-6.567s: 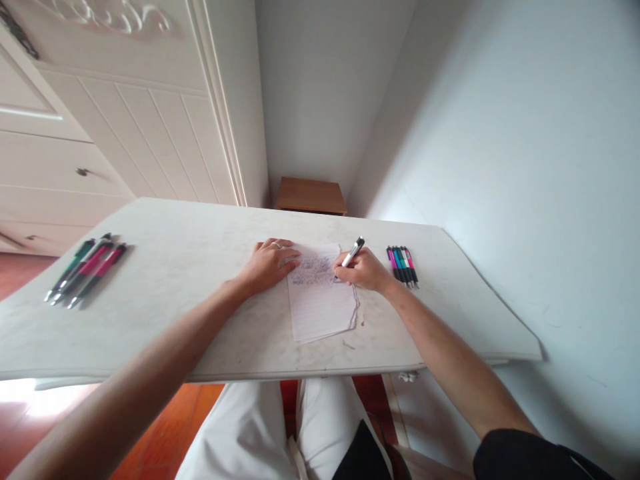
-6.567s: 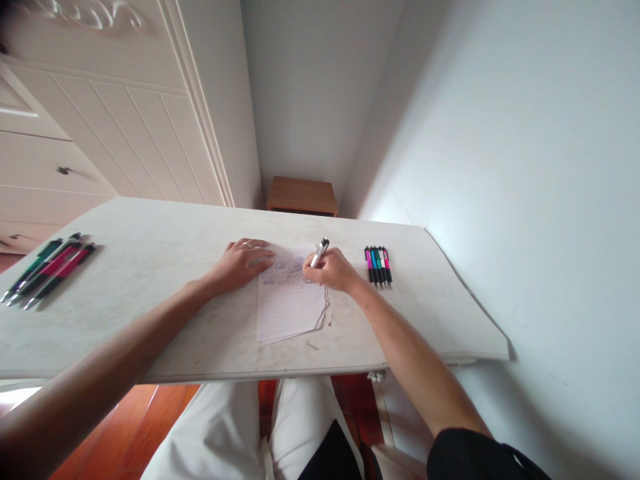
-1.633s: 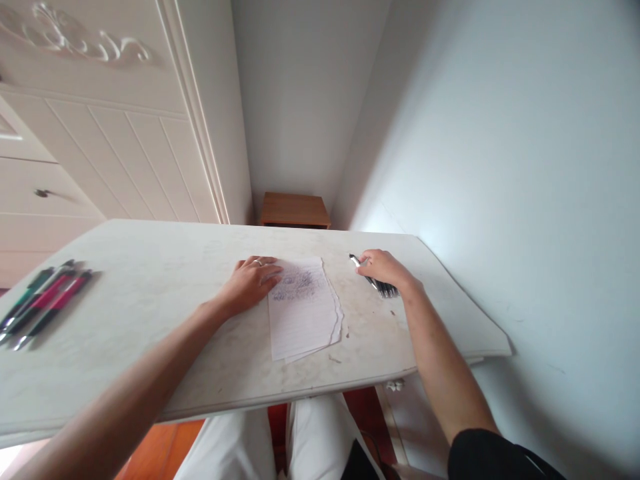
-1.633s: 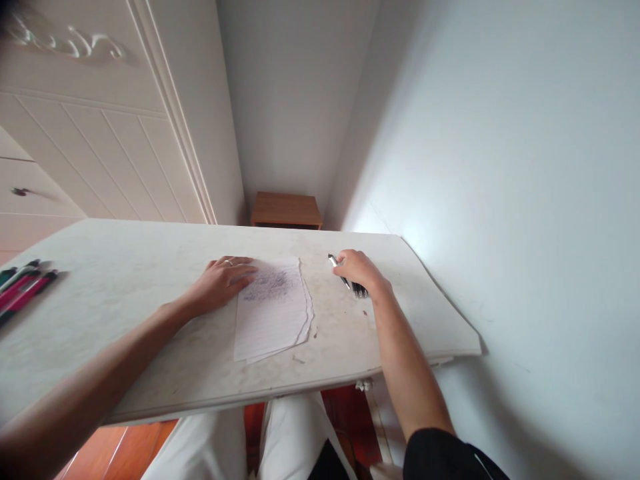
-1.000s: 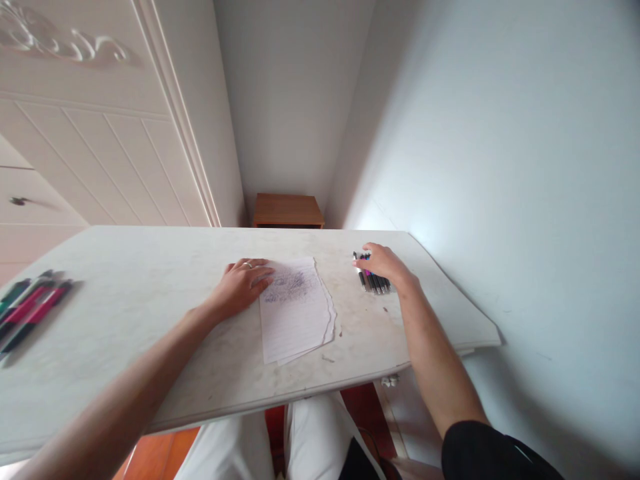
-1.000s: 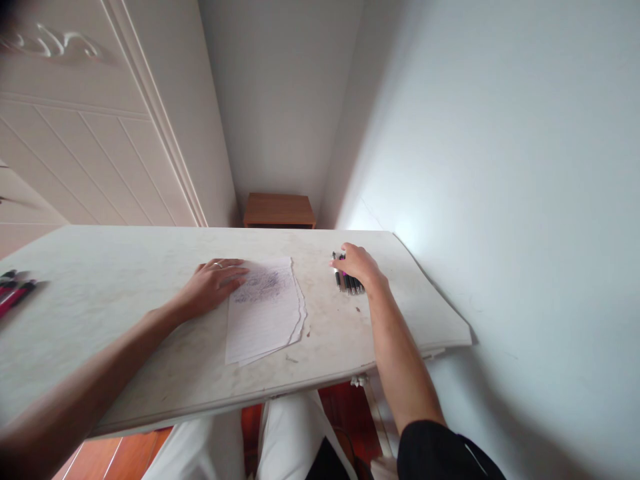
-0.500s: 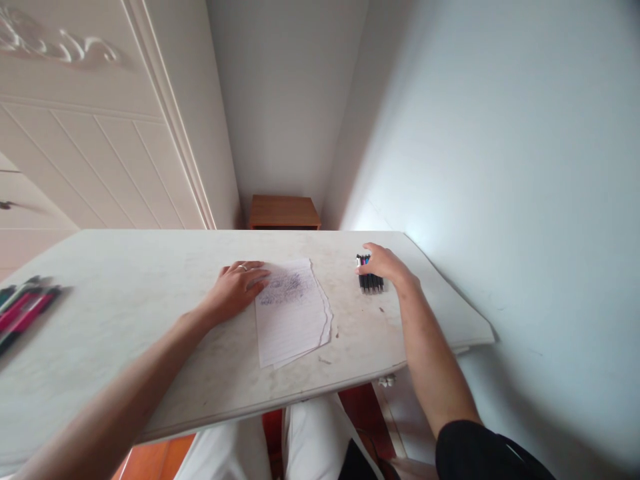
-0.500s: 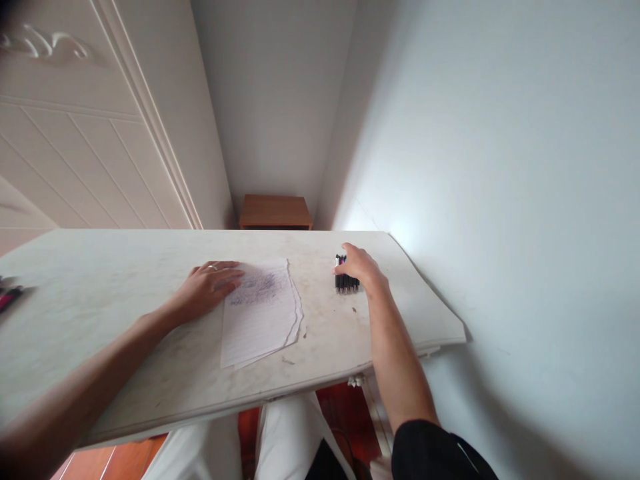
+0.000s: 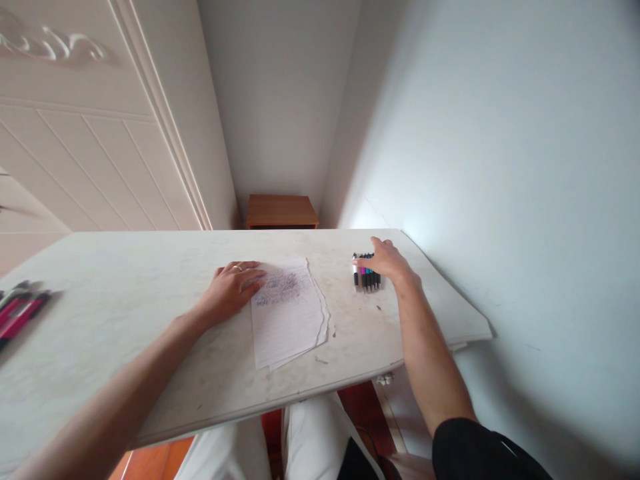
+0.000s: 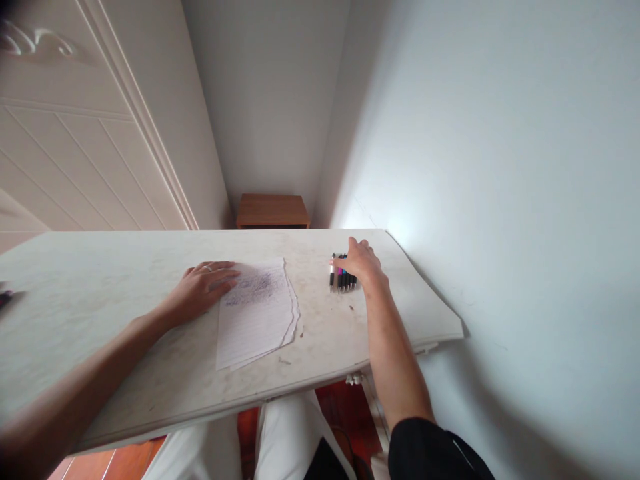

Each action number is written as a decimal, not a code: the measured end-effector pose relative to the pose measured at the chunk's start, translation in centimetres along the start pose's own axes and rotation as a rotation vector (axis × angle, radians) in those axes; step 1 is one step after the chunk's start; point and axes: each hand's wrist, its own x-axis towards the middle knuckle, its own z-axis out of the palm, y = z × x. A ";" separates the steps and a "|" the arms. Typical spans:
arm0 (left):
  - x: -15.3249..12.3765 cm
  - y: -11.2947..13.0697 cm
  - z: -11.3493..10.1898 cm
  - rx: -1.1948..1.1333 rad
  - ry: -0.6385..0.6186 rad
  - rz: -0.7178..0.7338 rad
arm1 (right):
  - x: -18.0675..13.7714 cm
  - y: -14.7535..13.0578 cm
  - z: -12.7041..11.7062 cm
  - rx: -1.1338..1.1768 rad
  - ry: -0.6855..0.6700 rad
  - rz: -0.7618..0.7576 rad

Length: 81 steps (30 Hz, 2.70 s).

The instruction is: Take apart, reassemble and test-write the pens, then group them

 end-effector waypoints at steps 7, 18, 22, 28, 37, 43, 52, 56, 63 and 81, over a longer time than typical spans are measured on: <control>0.0 -0.1 0.0 0.001 0.002 0.005 | 0.4 -0.6 0.8 -0.024 -0.104 -0.026; 0.1 0.1 -0.1 0.000 0.001 0.005 | 1.0 -0.9 1.1 -0.069 -0.071 -0.137; 0.1 0.1 -0.1 0.005 -0.009 0.004 | 1.1 -0.8 1.1 -0.072 -0.062 -0.150; 0.1 0.2 -0.2 0.003 -0.020 0.001 | 1.4 -0.5 1.4 -0.052 -0.084 -0.177; 0.1 0.1 -0.1 0.000 -0.010 0.002 | 0.9 -0.4 0.9 0.020 -0.051 -0.177; 0.1 0.1 0.0 0.013 -0.021 0.007 | 0.7 -0.5 0.7 0.086 -0.102 -0.204; 0.1 0.1 0.0 0.008 -0.014 0.001 | 2.0 0.8 1.1 0.068 -0.140 -0.190; 0.0 0.0 0.0 0.010 -0.013 0.000 | 2.9 1.3 2.1 0.103 -0.076 -0.200; 0.0 -0.1 0.1 0.013 -0.012 0.007 | 3.2 1.2 2.6 0.159 -0.092 -0.208; 0.0 0.0 -0.1 0.013 -0.029 -0.003 | 2.4 1.5 1.6 0.126 -0.072 -0.189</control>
